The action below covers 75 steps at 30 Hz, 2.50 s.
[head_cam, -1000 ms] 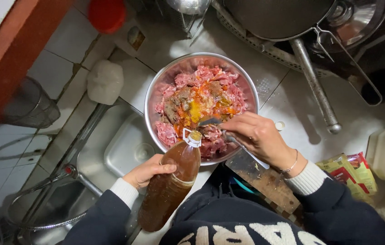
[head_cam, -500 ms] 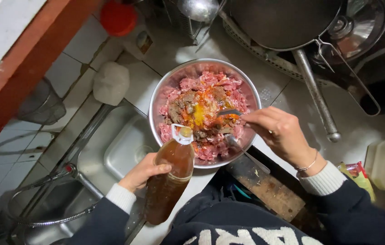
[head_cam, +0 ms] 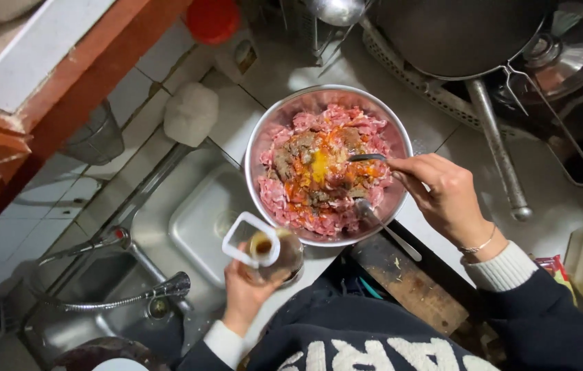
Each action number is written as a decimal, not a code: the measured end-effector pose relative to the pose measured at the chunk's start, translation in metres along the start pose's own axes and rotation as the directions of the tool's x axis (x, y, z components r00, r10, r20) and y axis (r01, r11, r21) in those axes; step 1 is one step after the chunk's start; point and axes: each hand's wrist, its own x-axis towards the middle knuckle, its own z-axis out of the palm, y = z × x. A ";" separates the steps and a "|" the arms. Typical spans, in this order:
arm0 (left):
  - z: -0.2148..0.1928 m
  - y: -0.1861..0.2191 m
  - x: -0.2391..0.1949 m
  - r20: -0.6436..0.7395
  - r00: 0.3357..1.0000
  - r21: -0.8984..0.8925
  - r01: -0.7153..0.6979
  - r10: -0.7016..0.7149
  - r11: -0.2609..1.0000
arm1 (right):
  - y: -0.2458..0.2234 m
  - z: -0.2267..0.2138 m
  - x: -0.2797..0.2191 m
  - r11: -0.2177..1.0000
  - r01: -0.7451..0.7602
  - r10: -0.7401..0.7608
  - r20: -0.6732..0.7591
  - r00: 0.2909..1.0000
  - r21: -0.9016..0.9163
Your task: Adding liquid seasoning and various powdered spices from packets into a bowl containing ground meat and eggs.
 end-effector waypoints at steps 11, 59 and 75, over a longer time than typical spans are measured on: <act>-0.007 0.001 -0.049 0.144 0.929 -0.031 -0.339 0.340 0.940 | 0.006 0.009 0.000 1.000 0.009 -0.009 0.014 1.000 -0.024; 0.101 0.047 0.242 0.264 0.646 0.219 -0.764 0.717 0.608 | -0.065 0.033 -0.036 0.703 -0.640 0.709 0.379 0.594 -0.311; 0.086 0.041 0.244 0.332 0.597 0.278 -0.802 0.730 0.529 | -0.076 0.074 -0.016 0.753 -0.658 0.624 0.308 0.718 0.007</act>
